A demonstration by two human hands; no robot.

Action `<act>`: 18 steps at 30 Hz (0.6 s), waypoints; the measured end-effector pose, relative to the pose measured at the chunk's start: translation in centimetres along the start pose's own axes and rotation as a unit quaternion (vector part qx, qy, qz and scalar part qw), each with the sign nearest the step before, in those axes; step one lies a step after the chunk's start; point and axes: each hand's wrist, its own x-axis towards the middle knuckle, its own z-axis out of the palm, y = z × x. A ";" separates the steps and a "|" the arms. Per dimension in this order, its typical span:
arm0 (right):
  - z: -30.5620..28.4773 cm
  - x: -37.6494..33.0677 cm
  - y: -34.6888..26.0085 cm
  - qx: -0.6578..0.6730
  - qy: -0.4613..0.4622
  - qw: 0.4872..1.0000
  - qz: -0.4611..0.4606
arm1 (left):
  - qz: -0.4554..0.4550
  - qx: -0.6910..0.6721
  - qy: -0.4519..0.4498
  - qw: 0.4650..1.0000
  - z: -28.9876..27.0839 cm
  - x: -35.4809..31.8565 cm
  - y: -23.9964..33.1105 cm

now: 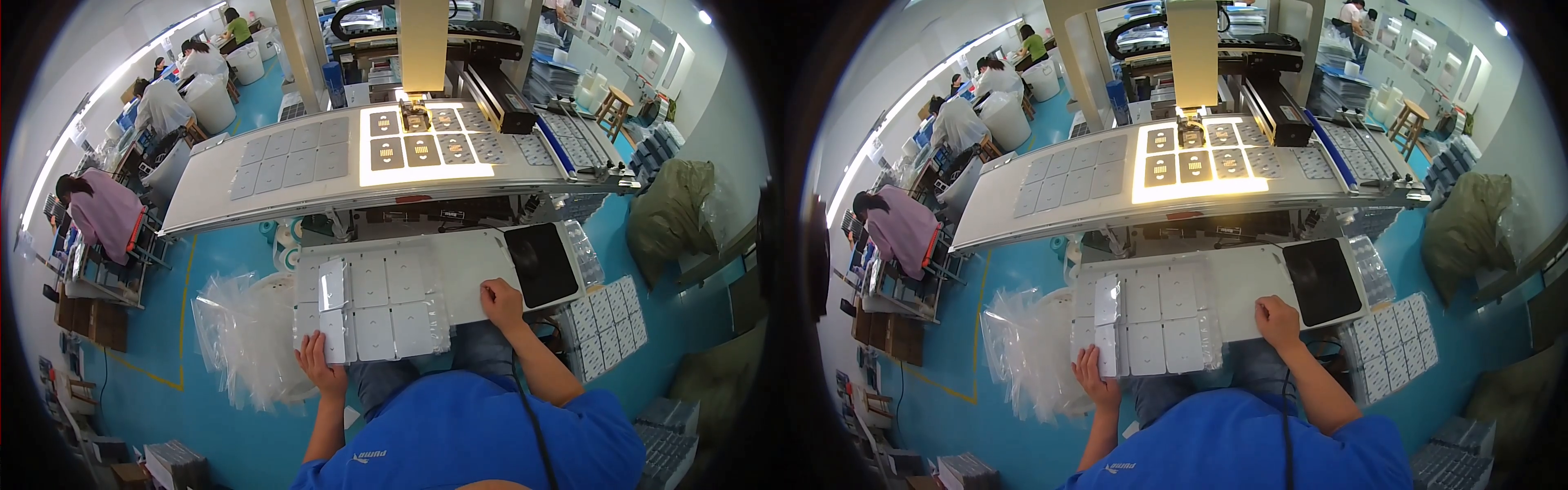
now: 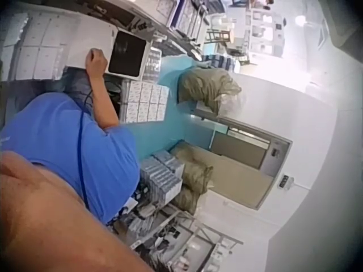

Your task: Inspecting and arranging small translucent film sheets or labels onto a grid-based tray at a factory workstation.

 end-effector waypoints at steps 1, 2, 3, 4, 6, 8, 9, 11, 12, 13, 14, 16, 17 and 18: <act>0.0 0.0 -0.1 0.001 -0.001 1.000 0.005 | 0.000 0.000 0.001 1.000 0.0 -0.1 0.0; 0.0 -0.1 -0.1 0.002 -0.003 1.000 0.010 | 0.003 -0.004 0.004 1.000 0.0 -0.1 -0.1; 0.0 -0.1 0.0 0.003 -0.003 1.000 0.010 | 0.006 -0.007 0.007 1.000 -0.1 -0.2 -0.1; 0.0 -0.1 0.0 0.000 -0.003 1.000 0.005 | 0.006 -0.007 0.007 1.000 -0.1 -0.1 0.0; 0.1 -0.2 0.1 -0.003 -0.003 1.000 0.000 | -0.003 0.002 -0.004 1.000 -0.2 -0.1 0.2; 0.1 -0.1 0.1 0.001 0.000 1.000 -0.001 | -0.003 0.000 -0.004 1.000 -0.1 0.0 0.2; 0.0 -0.2 0.1 0.001 0.001 1.000 -0.001 | -0.003 -0.001 -0.004 1.000 -0.1 0.0 0.2; 0.0 0.0 0.2 -0.007 0.002 1.000 -0.011 | -0.003 0.001 -0.005 1.000 -0.1 0.0 0.2; 0.0 0.0 0.2 -0.007 0.002 1.000 -0.011 | -0.004 0.003 -0.006 1.000 -0.1 0.0 0.3; 0.1 0.0 0.1 -0.005 0.004 1.000 -0.011 | -0.004 0.003 -0.006 1.000 -0.1 0.0 0.2; 0.1 0.0 0.1 -0.003 0.006 1.000 -0.011 | -0.003 -0.004 -0.002 1.000 -0.1 0.0 0.1; 0.1 0.0 0.2 -0.004 0.009 1.000 -0.015 | -0.002 -0.011 0.003 1.000 0.0 0.0 0.1; 0.1 0.0 0.2 -0.006 0.011 1.000 -0.018 | -0.003 -0.008 0.003 1.000 0.0 0.0 0.1; 0.1 0.0 0.2 -0.006 0.011 1.000 -0.018 | -0.005 -0.005 0.003 1.000 0.0 -0.1 0.0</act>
